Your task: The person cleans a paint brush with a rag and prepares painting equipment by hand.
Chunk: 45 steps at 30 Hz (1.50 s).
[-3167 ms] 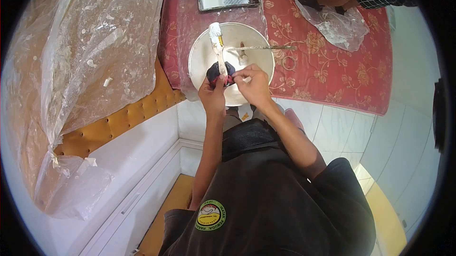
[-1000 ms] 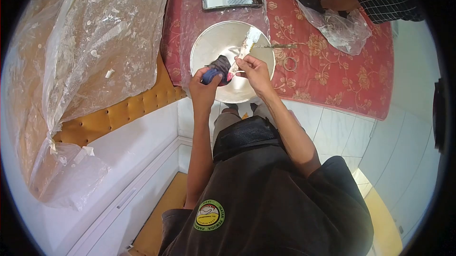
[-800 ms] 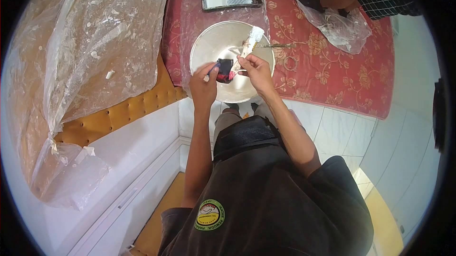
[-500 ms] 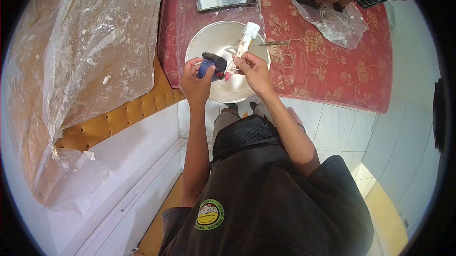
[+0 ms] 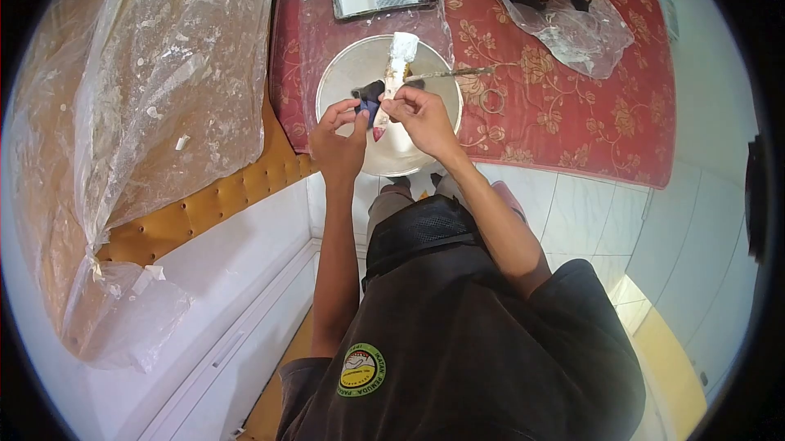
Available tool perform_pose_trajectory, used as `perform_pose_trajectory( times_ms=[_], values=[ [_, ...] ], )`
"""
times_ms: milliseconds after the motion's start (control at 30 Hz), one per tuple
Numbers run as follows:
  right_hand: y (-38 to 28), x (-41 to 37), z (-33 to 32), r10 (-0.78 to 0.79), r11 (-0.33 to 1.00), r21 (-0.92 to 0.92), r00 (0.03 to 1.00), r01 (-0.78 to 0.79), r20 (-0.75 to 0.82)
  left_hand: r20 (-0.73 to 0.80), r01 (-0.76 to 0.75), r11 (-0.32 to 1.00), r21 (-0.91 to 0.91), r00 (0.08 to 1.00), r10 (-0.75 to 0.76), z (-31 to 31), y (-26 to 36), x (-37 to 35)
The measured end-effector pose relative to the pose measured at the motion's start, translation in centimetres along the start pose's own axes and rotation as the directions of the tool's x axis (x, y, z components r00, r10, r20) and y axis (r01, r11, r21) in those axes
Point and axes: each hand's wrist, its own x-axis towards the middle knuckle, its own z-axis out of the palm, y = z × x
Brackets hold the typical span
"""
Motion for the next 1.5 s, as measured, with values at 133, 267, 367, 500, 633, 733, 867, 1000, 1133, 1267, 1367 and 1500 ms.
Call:
perform_pose_trajectory(
  times_ms=[133,267,367,500,633,733,867,1000,1133,1267,1367,1500],
  values=[
    [-0.4,0.1,0.5,-0.009,0.999,-0.053,1.0,0.009,-0.013,0.171,0.232,0.748,-0.622,0.972,-0.16,0.4,-1.1,0.0],
    [0.5,0.4,0.8,0.019,0.998,-0.062,0.999,-0.022,-0.042,0.236,0.289,0.536,-0.793,0.957,-0.167,0.7,-3.2,-0.5],
    [1.3,0.6,0.8,0.011,0.993,-0.119,1.0,-0.014,-0.029,0.223,0.277,0.361,-0.891,0.957,-0.185,0.8,-3.5,-1.1],
    [1.2,0.4,1.0,0.018,0.999,-0.044,1.0,-0.019,-0.023,0.223,0.298,0.36,-0.884,0.946,-0.235,0.4,-3.6,-1.6],
    [-0.2,0.0,1.4,0.071,0.994,-0.086,0.997,-0.073,-0.023,0.172,0.215,0.791,-0.573,0.975,-0.141,0.7,-3.2,-1.6],
    [-0.2,0.0,2.0,0.043,0.994,-0.1,0.998,-0.047,-0.04,0.181,0.213,0.778,-0.591,0.975,-0.13,1.3,-2.0,-2.2],
    [-0.7,-0.3,1.9,0.139,0.966,-0.214,0.99,-0.143,-0.034,0.236,0.215,0.831,-0.513,0.966,-0.104,1.4,-3.0,-2.2],
    [0.8,0.4,1.4,-0.055,0.988,-0.139,0.996,0.064,0.064,0.275,0.281,0.807,-0.519,0.949,-0.154,1.1,-2.6,-2.1],
    [2.1,0.4,0.5,0.141,0.988,0.027,0.961,-0.152,0.238,0.233,0.326,0.736,-0.593,0.945,-0.23,1.0,-0.7,-1.6],
    [3.2,0.8,-0.5,0.271,0.959,-0.18,0.898,-0.219,0.346,0.164,0.315,0.83,-0.46,0.949,-0.27,0.5,0.3,-1.5],
    [2.0,-0.1,0.5,0.127,0.989,0.053,0.975,-0.139,0.181,0.154,0.383,0.873,-0.303,0.923,-0.351,0.6,0.1,-1.3],
    [0.9,-0.2,1.5,0.121,0.938,0.314,0.987,-0.148,0.103,0.06,0.21,0.876,-0.435,0.977,-0.205,2.0,-0.6,-1.7]
  ],
)
